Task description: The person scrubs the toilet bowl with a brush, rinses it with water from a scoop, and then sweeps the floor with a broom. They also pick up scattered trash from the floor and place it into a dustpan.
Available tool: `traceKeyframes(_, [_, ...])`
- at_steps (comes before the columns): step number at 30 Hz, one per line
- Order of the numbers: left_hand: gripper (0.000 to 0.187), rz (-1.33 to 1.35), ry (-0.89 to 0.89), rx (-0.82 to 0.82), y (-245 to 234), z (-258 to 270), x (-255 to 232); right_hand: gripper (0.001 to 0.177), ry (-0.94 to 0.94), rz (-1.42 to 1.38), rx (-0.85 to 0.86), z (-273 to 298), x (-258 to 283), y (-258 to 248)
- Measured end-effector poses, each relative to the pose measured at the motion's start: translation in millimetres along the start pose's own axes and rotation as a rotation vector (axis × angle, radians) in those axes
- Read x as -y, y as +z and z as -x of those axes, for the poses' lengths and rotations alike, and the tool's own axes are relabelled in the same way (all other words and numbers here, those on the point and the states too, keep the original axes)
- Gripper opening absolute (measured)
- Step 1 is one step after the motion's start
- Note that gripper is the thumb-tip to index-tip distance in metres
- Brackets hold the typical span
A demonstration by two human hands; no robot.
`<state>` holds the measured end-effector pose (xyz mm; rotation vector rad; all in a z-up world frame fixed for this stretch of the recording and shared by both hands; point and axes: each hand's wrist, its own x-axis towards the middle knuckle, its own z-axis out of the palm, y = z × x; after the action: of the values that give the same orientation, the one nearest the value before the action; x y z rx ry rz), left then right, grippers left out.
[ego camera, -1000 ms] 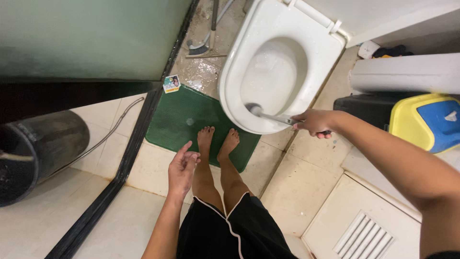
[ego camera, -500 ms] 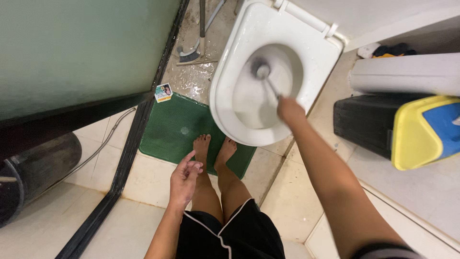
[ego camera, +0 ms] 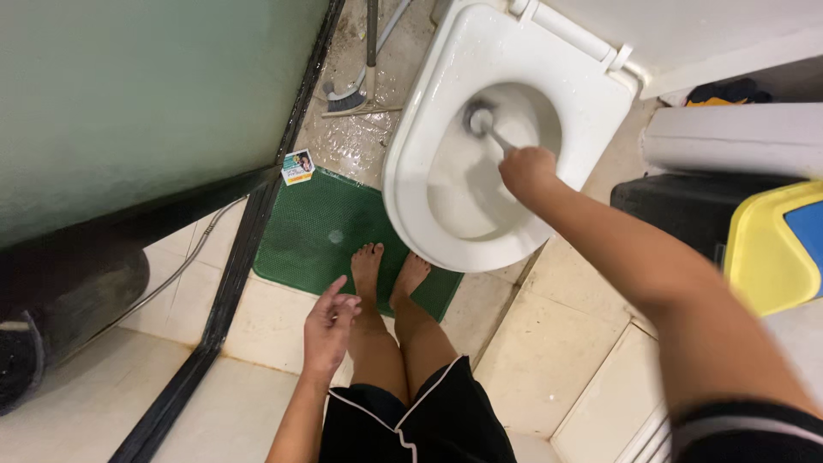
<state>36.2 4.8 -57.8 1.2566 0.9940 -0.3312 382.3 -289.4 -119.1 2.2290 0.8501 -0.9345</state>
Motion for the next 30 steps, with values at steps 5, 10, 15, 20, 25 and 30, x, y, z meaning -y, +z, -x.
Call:
traceKeyframes(5, [0.049, -0.001, -0.002, -0.01, -1.1, 11.7, 4.7, 0.049, 0.13, -0.468, -0.039, -28.1, 5.5, 77.2])
traceKeyframes(10, [0.048, 0.014, -0.014, 0.024, 5.4, 11.1, -5.8, 0.047, 0.547, -1.679, 0.287, 84.9, 13.5, 65.9])
traceKeyframes(15, [0.049, 0.035, -0.073, 0.022, 4.2, 7.5, 1.8, 0.012, 0.516, -2.9, 0.224, 27.0, 54.8, 78.9])
traceKeyframes(20, [0.047, -0.057, -0.008, 0.054, 5.9, 5.2, -7.8, 0.017, 0.676, -3.285, 0.144, -46.6, 89.8, 55.7])
traceKeyframes(25, [0.05, -0.117, -0.045, 0.062, 17.8, 4.4, -32.2, 0.034, 0.301, -3.41, -0.005, 32.3, 77.1, 51.8])
traceKeyframes(30, [0.047, -0.148, 0.027, 0.087, 24.4, -0.5, -26.6, 0.044, 0.339, -3.736, 0.338, -61.0, 45.1, 65.1])
